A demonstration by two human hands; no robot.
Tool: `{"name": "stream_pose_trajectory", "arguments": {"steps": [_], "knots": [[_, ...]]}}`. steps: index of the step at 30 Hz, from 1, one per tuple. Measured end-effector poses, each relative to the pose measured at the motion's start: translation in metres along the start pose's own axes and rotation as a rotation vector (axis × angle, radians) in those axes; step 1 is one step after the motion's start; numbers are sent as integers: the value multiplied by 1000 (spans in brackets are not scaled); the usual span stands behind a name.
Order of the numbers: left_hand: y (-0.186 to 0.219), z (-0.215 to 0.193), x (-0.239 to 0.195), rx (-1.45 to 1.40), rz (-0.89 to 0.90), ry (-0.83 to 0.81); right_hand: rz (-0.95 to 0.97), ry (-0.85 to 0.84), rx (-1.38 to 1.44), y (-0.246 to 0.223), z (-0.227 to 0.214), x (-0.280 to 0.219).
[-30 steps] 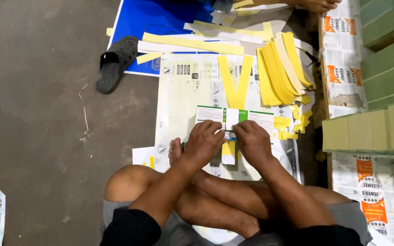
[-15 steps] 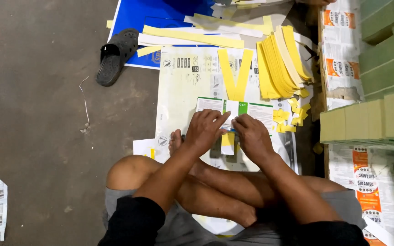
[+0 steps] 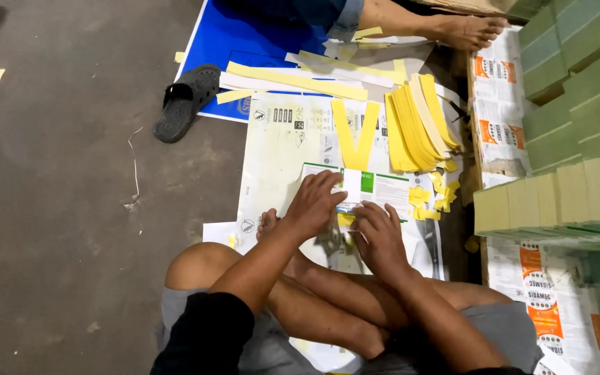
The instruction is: The person applies yellow adhesive strips to stacks of printed product packaging cards.
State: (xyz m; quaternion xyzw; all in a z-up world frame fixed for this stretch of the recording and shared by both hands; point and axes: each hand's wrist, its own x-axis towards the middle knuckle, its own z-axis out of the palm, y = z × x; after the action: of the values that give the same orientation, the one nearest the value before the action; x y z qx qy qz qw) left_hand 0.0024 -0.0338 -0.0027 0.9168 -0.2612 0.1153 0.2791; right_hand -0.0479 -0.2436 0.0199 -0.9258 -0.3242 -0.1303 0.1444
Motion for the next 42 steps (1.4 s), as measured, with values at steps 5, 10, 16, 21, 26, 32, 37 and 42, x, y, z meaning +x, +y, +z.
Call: {"name": "stream_pose_trajectory", "arguments": {"steps": [5,10,16,21,26,32,37,42], "knots": [[-8,13,6,18,21,-9,235,72,323,29,6,33],[-5,1,6,-80,3,-8,230,11,401,58,13,59],[-2,-4,9,-199,-84,-1,388,-183,515,60,6,72],[-1,-6,9,-220,-93,1,340,-120,514,62,13,71],[-2,-3,10,-235,-83,37,361,-119,425,62,18,72],[-2,-5,9,-232,-62,42,360,-49,387,64,32,63],[1,-8,8,-256,-110,16,403,25,390,53,26,74],[2,-10,9,-302,-175,-6,480,44,327,49,16,96]]}}
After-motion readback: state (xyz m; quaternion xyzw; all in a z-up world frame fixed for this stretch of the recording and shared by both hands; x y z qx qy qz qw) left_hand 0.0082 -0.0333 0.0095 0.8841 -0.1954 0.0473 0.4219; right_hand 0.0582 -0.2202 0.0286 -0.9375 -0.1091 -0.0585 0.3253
